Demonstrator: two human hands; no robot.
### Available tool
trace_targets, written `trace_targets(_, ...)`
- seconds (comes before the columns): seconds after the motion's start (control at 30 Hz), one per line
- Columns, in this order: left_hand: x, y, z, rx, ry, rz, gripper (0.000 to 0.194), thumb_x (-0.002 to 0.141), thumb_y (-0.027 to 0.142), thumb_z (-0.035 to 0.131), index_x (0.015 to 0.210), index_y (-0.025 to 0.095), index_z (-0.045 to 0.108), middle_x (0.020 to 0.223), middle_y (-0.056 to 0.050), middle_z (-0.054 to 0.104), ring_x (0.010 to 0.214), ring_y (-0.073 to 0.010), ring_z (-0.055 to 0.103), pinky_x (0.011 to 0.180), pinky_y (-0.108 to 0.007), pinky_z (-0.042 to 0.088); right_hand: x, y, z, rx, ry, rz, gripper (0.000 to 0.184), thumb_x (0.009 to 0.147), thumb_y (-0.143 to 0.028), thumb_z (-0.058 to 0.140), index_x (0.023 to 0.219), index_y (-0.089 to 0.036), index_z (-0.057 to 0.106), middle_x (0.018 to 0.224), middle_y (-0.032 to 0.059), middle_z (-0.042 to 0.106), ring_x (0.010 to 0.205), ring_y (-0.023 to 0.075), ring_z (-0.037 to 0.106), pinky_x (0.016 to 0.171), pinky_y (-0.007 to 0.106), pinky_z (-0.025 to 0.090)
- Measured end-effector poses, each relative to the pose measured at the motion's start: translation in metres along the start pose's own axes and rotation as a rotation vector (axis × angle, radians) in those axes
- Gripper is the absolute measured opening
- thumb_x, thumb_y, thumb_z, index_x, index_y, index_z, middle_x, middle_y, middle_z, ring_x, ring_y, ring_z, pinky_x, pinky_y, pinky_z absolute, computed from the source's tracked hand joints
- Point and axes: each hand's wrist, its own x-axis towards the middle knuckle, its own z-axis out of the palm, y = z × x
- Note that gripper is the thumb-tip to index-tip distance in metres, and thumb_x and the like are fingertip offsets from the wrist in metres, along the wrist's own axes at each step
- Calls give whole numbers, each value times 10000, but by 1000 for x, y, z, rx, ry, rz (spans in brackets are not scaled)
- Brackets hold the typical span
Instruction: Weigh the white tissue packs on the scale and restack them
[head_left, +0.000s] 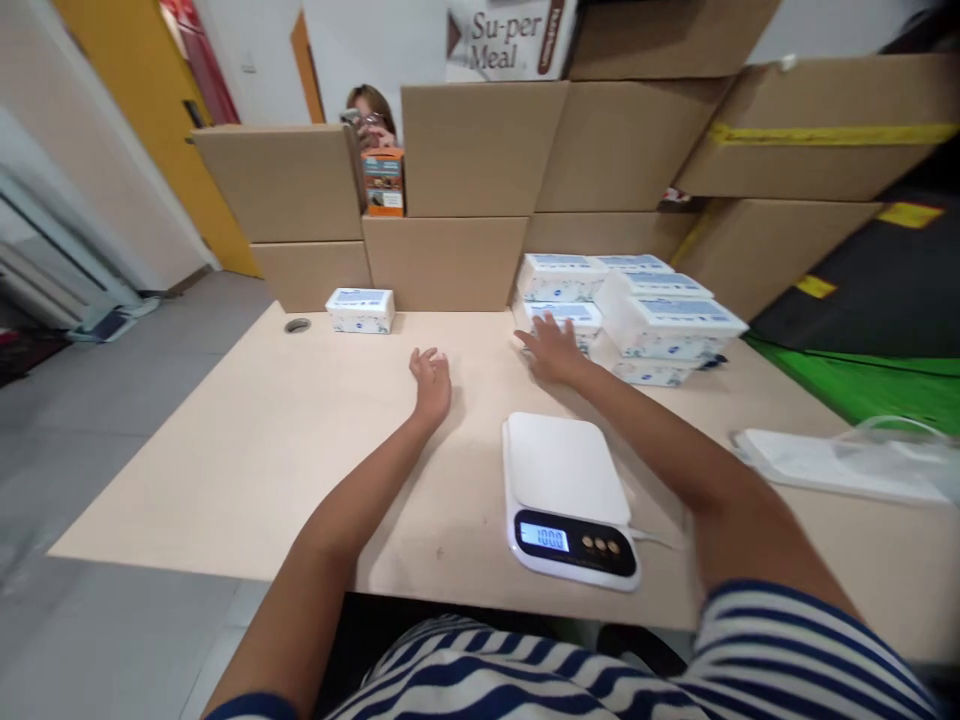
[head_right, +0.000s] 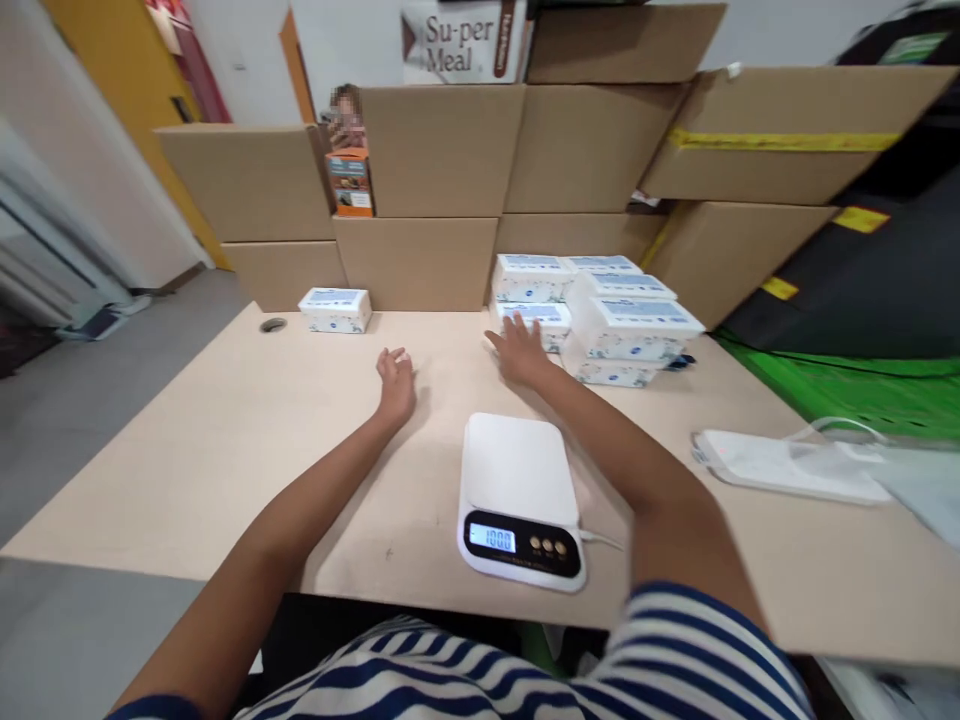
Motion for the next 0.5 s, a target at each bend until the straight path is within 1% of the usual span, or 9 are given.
trace_targets(0.07, -4, -2, -3, 49, 21, -28, 320, 1117, 370, 531, 1398, 221, 565, 1780, -191, 326, 1565, -234, 556, 1304, -376, 488, -42, 1, -5, 27, 12, -12, 557, 1011, -369, 601, 1535, -182, 617, 1758, 276, 437, 1691, 516, 311, 1267, 884, 238)
trace_targets(0.13, -6, -5, -5, 115, 68, -63, 346, 1093, 390, 571, 1400, 230, 577, 1789, -187, 327, 1653, -270, 451, 1362, -419, 411, -93, 13, -8, 61, 112, 40, 580, 1047, -472, 485, 1572, -258, 610, 1787, 214, 434, 1706, 482, 322, 1301, 866, 239)
trace_targets(0.2, -2, -4, -5, 200, 122, -102, 379, 1066, 408, 605, 1398, 226, 590, 1787, -207, 334, 1724, -325, 319, 1404, -490, 324, -141, 31, -6, 189, 188, 98, 580, 1032, -571, 478, 1558, -377, 625, 1707, 142, 569, 1626, 443, 489, 1309, 806, 347)
trace_targets(0.27, 13, 5, -7, 310, 152, -116, 451, 1015, 405, 675, 1408, 198, 597, 1746, -253, 392, 1732, -390, 281, 1408, -557, 285, -177, 45, 0, 368, 270, 126, 510, 1019, -598, 513, 1500, -503, 653, 1525, 70, 736, 1461, 406, 670, 1253, 721, 501)
trace_targets(0.33, 39, 25, -17, 459, 151, -71, 524, 966, 370, 740, 1428, 164, 606, 1706, -273, 453, 1728, -421, 277, 1415, -577, 252, -195, 49, 5, 439, 386, 129, 457, 1029, -563, 509, 1457, -566, 670, 1332, 38, 828, 1306, 407, 765, 1257, 739, 488)
trace_targets(0.37, 55, 40, -25, 549, 137, -24, 540, 962, 352, 749, 1445, 154, 609, 1706, -261, 469, 1734, -415, 266, 1426, -566, 224, -198, 47, 5, 436, 442, 117, 447, 1036, -541, 503, 1448, -583, 673, 1283, 31, 843, 1264, 409, 782, 1287, 750, 443)
trace_targets(0.43, 84, 76, -41, 751, 79, 102, 440, 1033, 327, 669, 1446, 179, 640, 1707, -196, 511, 1746, -353, 253, 1445, -533, 184, -197, 36, 0, 360, 551, 60, 433, 1043, -507, 520, 1440, -582, 677, 1278, 29, 848, 1234, 406, 793, 1351, 739, 334)
trace_targets(0.47, 97, 95, -48, 862, 35, 156, 390, 1059, 315, 640, 1422, 175, 669, 1687, -194, 539, 1737, -354, 271, 1438, -554, 201, -194, 29, -5, 296, 608, 7, 419, 1043, -503, 544, 1434, -557, 685, 1291, 32, 847, 1225, 397, 798, 1374, 715, 296)
trace_targets(0.5, 107, 113, -52, 975, -1, 185, 378, 1075, 312, 638, 1418, 159, 676, 1654, -205, 566, 1696, -370, 348, 1410, -587, 270, -191, 22, -12, 217, 667, -56, 398, 1045, -501, 572, 1422, -507, 699, 1290, 41, 849, 1207, 380, 808, 1388, 697, 268)
